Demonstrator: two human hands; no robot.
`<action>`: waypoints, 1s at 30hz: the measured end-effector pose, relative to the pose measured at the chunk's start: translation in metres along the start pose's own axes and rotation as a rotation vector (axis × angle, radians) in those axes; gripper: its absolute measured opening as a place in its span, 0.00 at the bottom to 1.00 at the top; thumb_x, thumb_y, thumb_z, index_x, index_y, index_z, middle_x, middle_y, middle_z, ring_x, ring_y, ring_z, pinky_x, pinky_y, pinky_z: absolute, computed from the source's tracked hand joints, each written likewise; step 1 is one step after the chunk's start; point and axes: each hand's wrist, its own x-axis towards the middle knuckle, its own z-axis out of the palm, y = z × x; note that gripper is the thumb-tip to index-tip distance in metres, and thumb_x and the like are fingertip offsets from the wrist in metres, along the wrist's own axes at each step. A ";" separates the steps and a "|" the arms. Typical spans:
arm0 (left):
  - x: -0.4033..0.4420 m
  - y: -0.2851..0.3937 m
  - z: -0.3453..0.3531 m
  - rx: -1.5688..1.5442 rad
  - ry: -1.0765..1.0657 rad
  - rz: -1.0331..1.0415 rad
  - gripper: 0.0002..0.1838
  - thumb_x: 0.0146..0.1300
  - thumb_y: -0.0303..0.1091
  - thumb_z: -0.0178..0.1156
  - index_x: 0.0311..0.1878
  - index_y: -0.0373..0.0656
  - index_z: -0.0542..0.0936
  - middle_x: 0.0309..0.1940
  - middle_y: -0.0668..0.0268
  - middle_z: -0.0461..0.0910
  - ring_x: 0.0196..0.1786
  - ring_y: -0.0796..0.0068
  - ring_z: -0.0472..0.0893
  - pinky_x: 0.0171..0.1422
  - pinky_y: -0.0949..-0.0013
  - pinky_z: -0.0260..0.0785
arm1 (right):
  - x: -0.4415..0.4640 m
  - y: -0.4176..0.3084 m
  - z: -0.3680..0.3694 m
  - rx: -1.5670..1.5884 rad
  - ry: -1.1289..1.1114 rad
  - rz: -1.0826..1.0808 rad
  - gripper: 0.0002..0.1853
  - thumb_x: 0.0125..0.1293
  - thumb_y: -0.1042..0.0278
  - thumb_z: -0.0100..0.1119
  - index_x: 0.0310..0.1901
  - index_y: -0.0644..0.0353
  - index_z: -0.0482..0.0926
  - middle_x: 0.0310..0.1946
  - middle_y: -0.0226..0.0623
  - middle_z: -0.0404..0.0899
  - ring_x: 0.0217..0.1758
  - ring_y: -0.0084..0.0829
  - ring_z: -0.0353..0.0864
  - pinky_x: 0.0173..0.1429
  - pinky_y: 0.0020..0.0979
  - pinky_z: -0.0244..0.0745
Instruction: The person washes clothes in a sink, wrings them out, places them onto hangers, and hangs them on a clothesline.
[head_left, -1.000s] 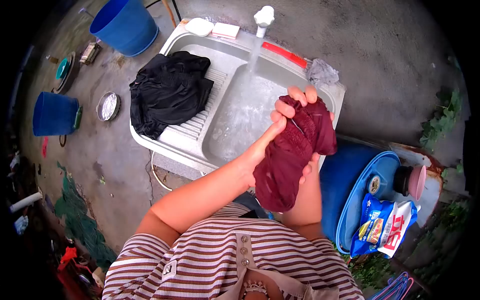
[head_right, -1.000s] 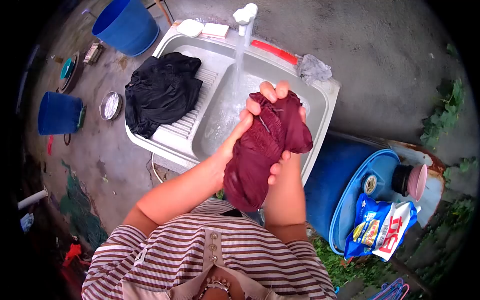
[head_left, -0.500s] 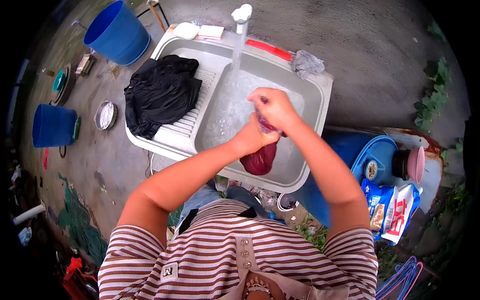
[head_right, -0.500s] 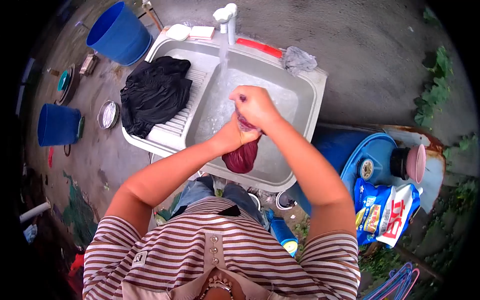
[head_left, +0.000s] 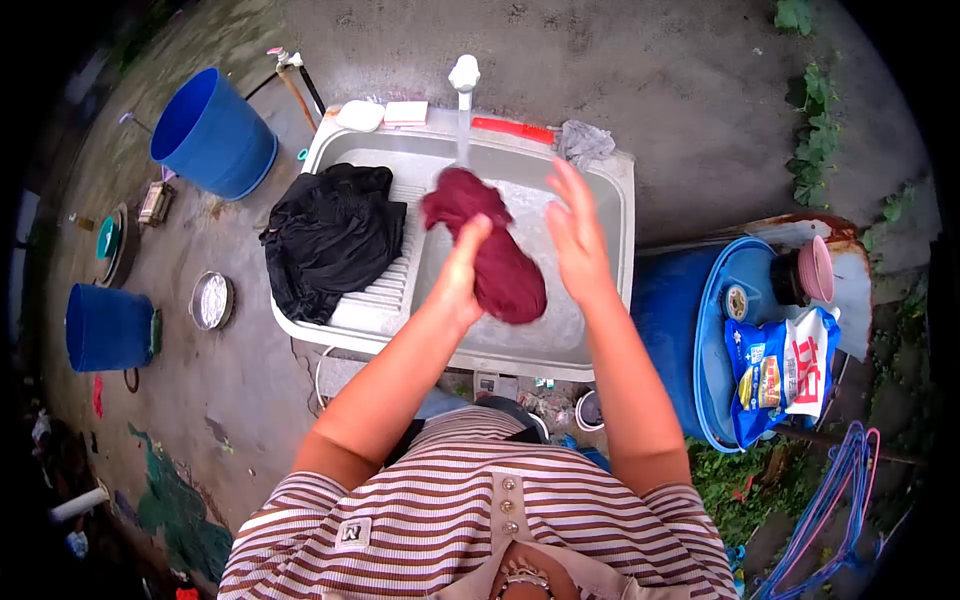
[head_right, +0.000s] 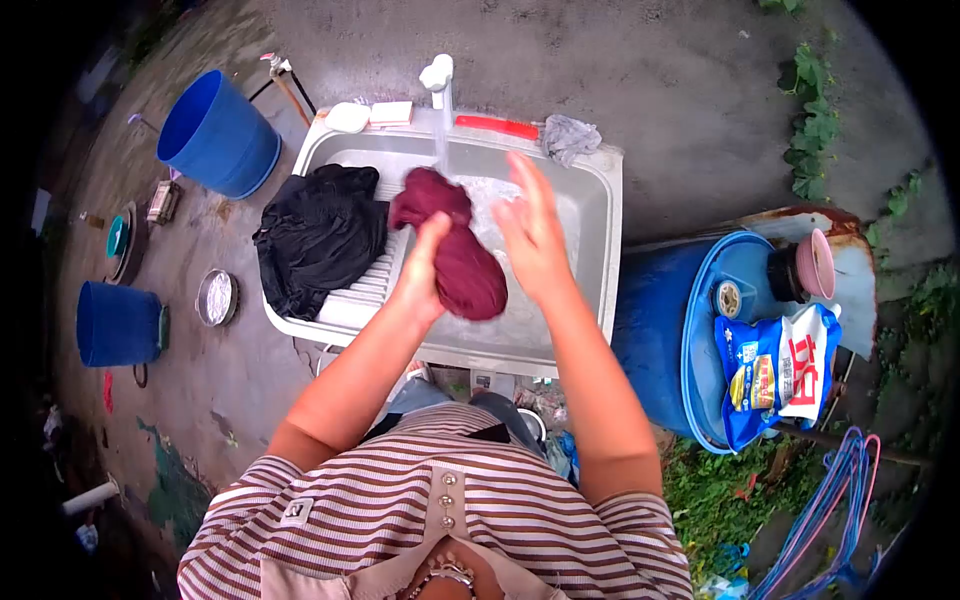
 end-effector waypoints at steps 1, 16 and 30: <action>-0.003 0.015 0.007 -0.170 -0.002 0.022 0.27 0.64 0.54 0.63 0.58 0.44 0.74 0.49 0.62 0.79 0.52 0.64 0.81 0.58 0.56 0.75 | -0.017 -0.009 0.004 -0.011 0.001 -0.007 0.32 0.68 0.58 0.59 0.71 0.60 0.63 0.73 0.54 0.57 0.74 0.49 0.62 0.74 0.46 0.59; -0.005 0.045 0.030 0.722 -0.203 0.900 0.11 0.60 0.26 0.63 0.47 0.40 0.78 0.41 0.68 0.80 0.44 0.75 0.79 0.52 0.69 0.72 | 0.004 0.002 0.077 0.905 0.401 0.472 0.18 0.74 0.55 0.42 0.53 0.58 0.75 0.48 0.37 0.79 0.51 0.34 0.79 0.57 0.38 0.73; -0.026 0.071 -0.077 0.963 -0.100 0.774 0.09 0.55 0.23 0.64 0.40 0.39 0.80 0.39 0.64 0.82 0.43 0.71 0.79 0.53 0.66 0.71 | 0.013 0.050 0.068 0.149 -0.335 0.760 0.13 0.72 0.58 0.51 0.43 0.59 0.78 0.32 0.32 0.81 0.42 0.25 0.81 0.49 0.33 0.76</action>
